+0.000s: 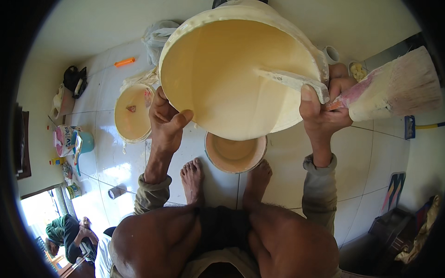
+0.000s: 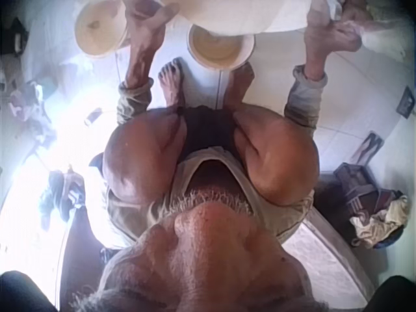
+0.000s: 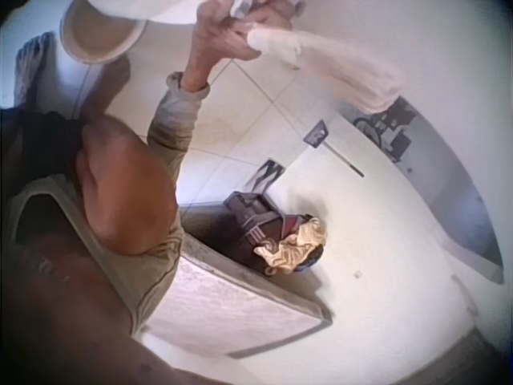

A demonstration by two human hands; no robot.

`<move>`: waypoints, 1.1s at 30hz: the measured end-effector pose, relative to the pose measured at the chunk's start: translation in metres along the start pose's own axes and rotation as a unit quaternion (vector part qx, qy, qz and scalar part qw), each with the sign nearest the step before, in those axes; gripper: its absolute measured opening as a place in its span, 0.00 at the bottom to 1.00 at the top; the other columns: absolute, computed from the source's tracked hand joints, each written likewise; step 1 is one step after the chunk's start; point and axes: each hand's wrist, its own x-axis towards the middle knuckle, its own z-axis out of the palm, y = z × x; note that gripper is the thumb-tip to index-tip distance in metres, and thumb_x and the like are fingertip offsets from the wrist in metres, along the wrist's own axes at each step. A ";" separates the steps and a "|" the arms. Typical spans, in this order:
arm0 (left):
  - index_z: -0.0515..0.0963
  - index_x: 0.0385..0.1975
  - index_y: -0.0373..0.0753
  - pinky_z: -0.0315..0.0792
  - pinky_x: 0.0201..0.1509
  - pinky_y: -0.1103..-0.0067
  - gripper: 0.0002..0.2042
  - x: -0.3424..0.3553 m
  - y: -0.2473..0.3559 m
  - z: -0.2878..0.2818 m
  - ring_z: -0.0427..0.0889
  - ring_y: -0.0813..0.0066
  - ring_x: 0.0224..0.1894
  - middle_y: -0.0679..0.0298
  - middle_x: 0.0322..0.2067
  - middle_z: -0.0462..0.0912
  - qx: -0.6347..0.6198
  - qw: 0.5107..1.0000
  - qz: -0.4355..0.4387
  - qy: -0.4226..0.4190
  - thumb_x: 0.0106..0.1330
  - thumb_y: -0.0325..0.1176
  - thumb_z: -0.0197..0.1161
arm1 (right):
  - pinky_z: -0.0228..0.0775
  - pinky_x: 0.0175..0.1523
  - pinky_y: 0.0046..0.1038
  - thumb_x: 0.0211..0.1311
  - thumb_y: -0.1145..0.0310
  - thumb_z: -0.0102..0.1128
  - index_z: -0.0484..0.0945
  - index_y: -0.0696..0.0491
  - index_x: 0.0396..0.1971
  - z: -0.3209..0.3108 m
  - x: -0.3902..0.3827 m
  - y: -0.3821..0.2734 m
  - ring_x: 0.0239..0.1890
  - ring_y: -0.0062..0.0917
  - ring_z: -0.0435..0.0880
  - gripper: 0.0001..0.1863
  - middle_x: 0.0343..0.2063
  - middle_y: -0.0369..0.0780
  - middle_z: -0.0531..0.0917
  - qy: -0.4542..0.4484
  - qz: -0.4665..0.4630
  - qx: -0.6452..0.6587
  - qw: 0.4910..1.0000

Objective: The person pours paint from one container to another, adds a liquid from a separate container, and stirs the mixture using a large brush and a stick to combine the colors and prepare the paint.

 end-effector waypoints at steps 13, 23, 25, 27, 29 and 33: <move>0.70 0.36 0.37 0.60 0.68 0.70 0.16 -0.004 0.011 0.004 0.65 0.68 0.65 0.57 0.61 0.67 0.024 1.000 0.015 -0.007 0.49 0.17 0.64 | 0.63 0.43 0.29 0.50 0.72 0.63 0.56 0.53 0.23 -0.002 0.002 -0.012 0.33 0.26 0.65 0.19 0.25 0.36 0.65 0.042 -0.022 0.010 0.999; 0.71 0.35 0.36 0.59 0.67 0.70 0.15 -0.007 0.025 0.011 0.66 0.67 0.64 0.54 0.61 0.68 0.040 0.999 0.029 -0.012 0.49 0.16 0.63 | 0.65 0.50 0.30 0.49 0.71 0.62 0.57 0.54 0.25 -0.012 0.000 -0.015 0.37 0.27 0.71 0.18 0.31 0.42 0.73 0.034 -0.009 0.007 0.999; 0.71 0.35 0.36 0.59 0.67 0.70 0.15 -0.007 0.025 0.011 0.66 0.66 0.64 0.54 0.61 0.68 0.039 0.998 0.036 -0.016 0.49 0.16 0.63 | 0.65 0.51 0.30 0.49 0.71 0.62 0.57 0.54 0.25 -0.014 -0.001 -0.014 0.38 0.27 0.72 0.18 0.32 0.44 0.74 0.037 -0.010 0.003 0.999; 0.72 0.35 0.36 0.59 0.67 0.70 0.14 -0.007 0.025 0.011 0.66 0.66 0.64 0.53 0.62 0.68 0.039 0.998 0.040 -0.019 0.49 0.16 0.63 | 0.65 0.51 0.30 0.49 0.70 0.63 0.58 0.54 0.26 -0.015 -0.001 -0.015 0.38 0.26 0.73 0.18 0.33 0.45 0.75 0.032 -0.013 0.000 0.999; 0.72 0.35 0.36 0.59 0.67 0.70 0.14 -0.008 0.026 0.012 0.66 0.66 0.64 0.53 0.62 0.68 0.038 0.998 0.039 -0.018 0.49 0.16 0.64 | 0.64 0.44 0.28 0.51 0.68 0.65 0.58 0.53 0.25 -0.011 0.003 -0.015 0.33 0.25 0.70 0.20 0.28 0.40 0.71 0.045 -0.025 0.013 0.999; 0.72 0.35 0.36 0.59 0.67 0.69 0.14 -0.009 0.027 0.010 0.65 0.65 0.65 0.53 0.62 0.67 0.037 0.998 0.039 -0.020 0.49 0.16 0.64 | 0.62 0.37 0.26 0.53 0.67 0.68 0.59 0.52 0.24 -0.011 0.004 -0.017 0.29 0.23 0.67 0.21 0.24 0.35 0.67 0.051 -0.042 0.018 0.998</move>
